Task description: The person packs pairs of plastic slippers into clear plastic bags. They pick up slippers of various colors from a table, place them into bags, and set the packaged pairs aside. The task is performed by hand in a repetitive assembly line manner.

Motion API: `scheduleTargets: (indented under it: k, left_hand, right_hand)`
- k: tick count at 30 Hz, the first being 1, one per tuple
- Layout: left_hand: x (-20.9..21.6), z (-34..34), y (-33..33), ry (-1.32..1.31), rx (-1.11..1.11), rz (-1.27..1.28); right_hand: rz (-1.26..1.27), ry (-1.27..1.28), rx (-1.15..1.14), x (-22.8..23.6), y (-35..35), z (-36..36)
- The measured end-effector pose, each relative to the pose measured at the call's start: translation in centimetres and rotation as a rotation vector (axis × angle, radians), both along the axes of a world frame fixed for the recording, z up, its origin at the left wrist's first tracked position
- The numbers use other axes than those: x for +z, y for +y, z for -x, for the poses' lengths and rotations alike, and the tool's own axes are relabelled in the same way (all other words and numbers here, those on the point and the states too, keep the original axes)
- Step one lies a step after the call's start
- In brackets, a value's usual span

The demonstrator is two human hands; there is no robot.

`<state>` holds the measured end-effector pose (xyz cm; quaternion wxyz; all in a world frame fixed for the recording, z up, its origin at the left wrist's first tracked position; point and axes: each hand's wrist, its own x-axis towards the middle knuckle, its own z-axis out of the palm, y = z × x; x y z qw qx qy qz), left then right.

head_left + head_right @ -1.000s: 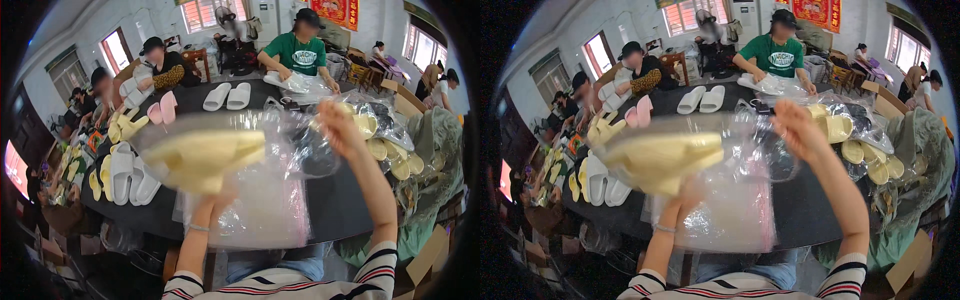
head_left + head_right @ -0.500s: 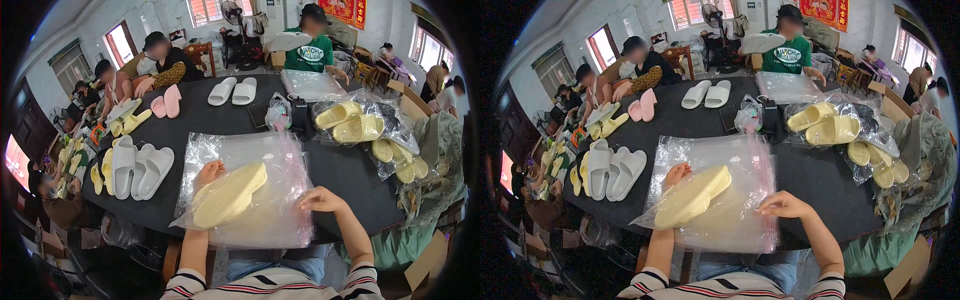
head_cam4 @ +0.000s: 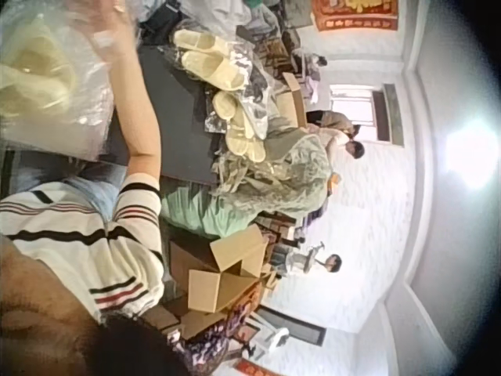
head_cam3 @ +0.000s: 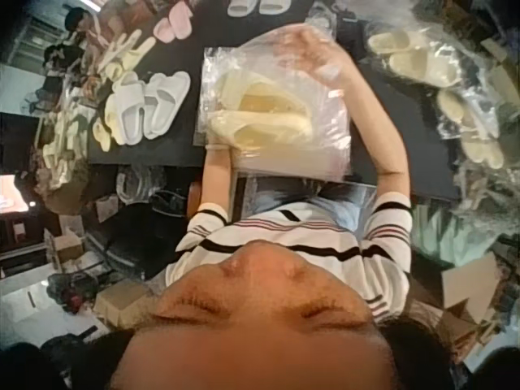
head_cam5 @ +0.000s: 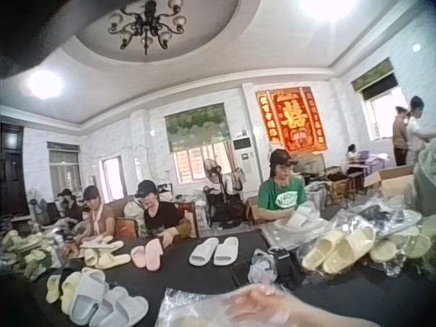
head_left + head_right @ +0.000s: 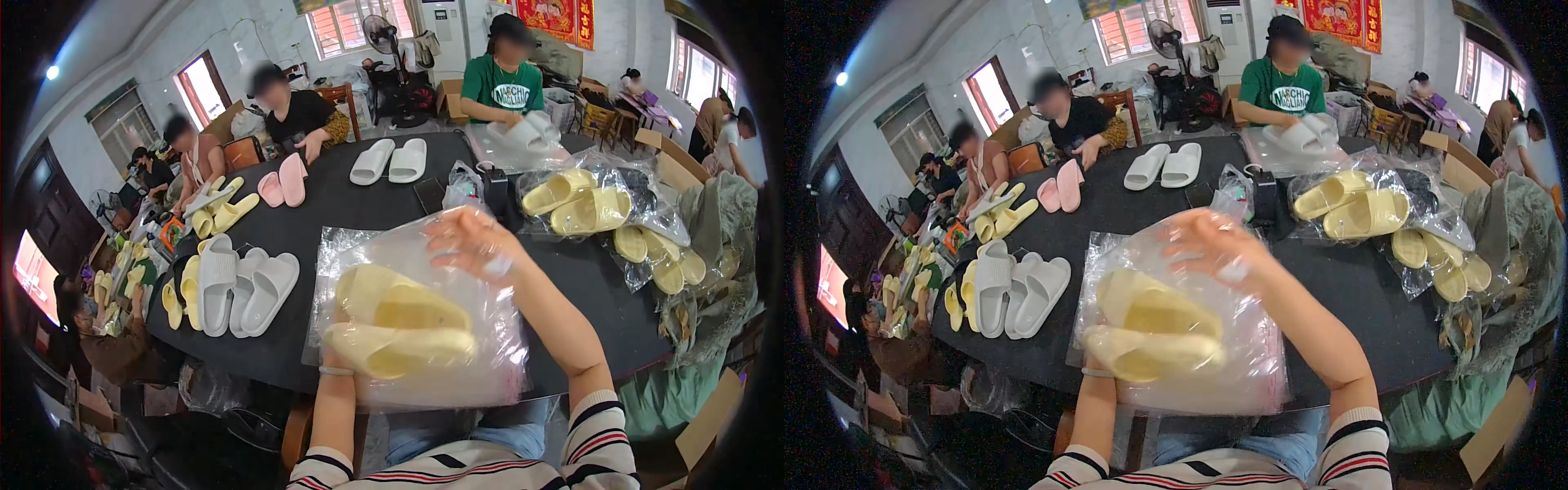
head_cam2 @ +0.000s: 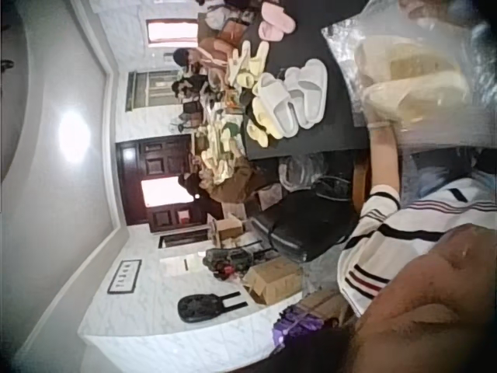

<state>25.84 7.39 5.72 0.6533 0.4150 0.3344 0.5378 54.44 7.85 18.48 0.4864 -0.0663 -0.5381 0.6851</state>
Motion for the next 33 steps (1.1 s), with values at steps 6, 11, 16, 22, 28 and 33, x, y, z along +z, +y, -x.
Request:
scheduleTargets:
  k: [6,11,16,22,28,33]
  left_hand:
    - [2.3,-1.0,1.5,-0.035,0.019,0.023]
    - [1.8,-1.2,2.8,-0.29,-0.042,0.104]
    - [0.3,-0.7,4.2,-0.253,-0.142,0.201]
    - [1.2,-1.5,3.2,-0.281,-0.057,0.233]
    - [-1.0,-0.6,5.5,-0.055,-0.147,0.306]
    - [-1.6,0.0,5.9,-0.062,-0.139,0.248]
  right_hand:
    - [0.54,0.359,0.088,-5.7,-0.1,-6.3]
    - [0.385,-0.207,-0.092,-12.0,-3.2,-10.3]
    - [0.198,-0.708,-0.491,-9.6,-7.0,-9.8]
    - [-0.296,-0.467,-0.084,-6.7,-9.3,-11.2]
    - [-0.43,-0.327,0.197,-8.7,-6.1,-11.2]
    - [-0.566,-0.85,-0.195,-8.8,-4.8,-8.0]
